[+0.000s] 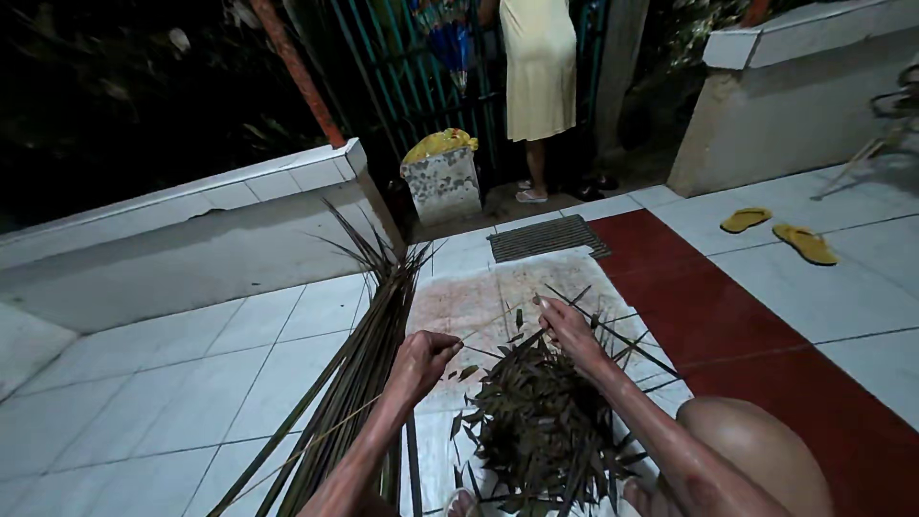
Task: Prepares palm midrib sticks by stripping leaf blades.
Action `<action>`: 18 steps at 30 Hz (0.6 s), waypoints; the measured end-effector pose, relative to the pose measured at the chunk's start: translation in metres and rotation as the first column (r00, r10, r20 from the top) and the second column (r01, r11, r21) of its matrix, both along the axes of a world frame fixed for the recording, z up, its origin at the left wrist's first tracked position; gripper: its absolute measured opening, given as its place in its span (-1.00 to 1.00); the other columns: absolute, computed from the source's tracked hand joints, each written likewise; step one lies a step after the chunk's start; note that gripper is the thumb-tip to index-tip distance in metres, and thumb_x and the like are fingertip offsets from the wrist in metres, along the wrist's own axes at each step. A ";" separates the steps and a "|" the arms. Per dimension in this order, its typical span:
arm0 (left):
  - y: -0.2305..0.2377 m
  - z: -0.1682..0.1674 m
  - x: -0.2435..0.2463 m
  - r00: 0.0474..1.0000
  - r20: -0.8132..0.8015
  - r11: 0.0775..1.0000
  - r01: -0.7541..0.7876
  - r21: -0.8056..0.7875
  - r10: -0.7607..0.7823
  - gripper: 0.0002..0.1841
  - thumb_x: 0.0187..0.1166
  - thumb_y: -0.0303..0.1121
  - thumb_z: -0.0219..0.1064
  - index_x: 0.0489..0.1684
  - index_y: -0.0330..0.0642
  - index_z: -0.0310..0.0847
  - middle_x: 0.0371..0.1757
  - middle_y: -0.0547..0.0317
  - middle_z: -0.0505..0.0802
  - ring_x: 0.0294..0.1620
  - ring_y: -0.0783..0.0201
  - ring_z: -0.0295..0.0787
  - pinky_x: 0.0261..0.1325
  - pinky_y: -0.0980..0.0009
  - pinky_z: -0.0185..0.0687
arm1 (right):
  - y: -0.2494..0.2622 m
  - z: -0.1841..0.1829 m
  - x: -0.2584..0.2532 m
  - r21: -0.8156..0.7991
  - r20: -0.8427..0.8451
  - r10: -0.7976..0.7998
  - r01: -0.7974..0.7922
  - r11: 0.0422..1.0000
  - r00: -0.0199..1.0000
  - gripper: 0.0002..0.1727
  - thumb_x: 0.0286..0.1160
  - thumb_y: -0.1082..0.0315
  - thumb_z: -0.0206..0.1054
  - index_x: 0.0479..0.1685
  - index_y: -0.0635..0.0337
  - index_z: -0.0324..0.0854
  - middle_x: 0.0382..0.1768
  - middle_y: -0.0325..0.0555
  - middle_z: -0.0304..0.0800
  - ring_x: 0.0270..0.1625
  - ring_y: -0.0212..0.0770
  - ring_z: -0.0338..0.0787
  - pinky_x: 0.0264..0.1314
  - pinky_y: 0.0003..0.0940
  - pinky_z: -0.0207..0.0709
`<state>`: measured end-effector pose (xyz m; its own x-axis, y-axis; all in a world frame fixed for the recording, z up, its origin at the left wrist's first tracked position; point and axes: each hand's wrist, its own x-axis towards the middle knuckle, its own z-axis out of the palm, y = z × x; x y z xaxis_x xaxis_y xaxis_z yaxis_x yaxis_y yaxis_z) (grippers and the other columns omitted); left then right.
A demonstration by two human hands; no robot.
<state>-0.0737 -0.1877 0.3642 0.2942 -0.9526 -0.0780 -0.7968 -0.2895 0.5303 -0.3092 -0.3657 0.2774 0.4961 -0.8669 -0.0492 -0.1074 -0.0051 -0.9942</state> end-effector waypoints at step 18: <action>-0.019 -0.010 -0.005 0.967 -0.225 0.992 0.124 0.001 -0.120 -0.63 0.75 -0.01 0.24 0.25 0.05 0.83 -0.33 0.23 0.85 -0.44 0.35 0.70 -0.22 0.27 0.69 | 0.018 0.010 0.008 -0.026 0.114 0.140 -0.138 0.990 0.984 -0.56 0.83 0.09 0.12 0.48 0.07 0.64 -0.36 -0.24 0.68 -0.53 -0.38 0.50 -0.53 -0.47 0.39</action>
<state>-0.0790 -0.2069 0.3544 0.1492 -0.9784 -0.1430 -0.6883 -0.2066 0.6954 -0.3008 -0.3473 0.2876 0.6134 -0.7892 0.0305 0.0109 -0.0302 -0.9995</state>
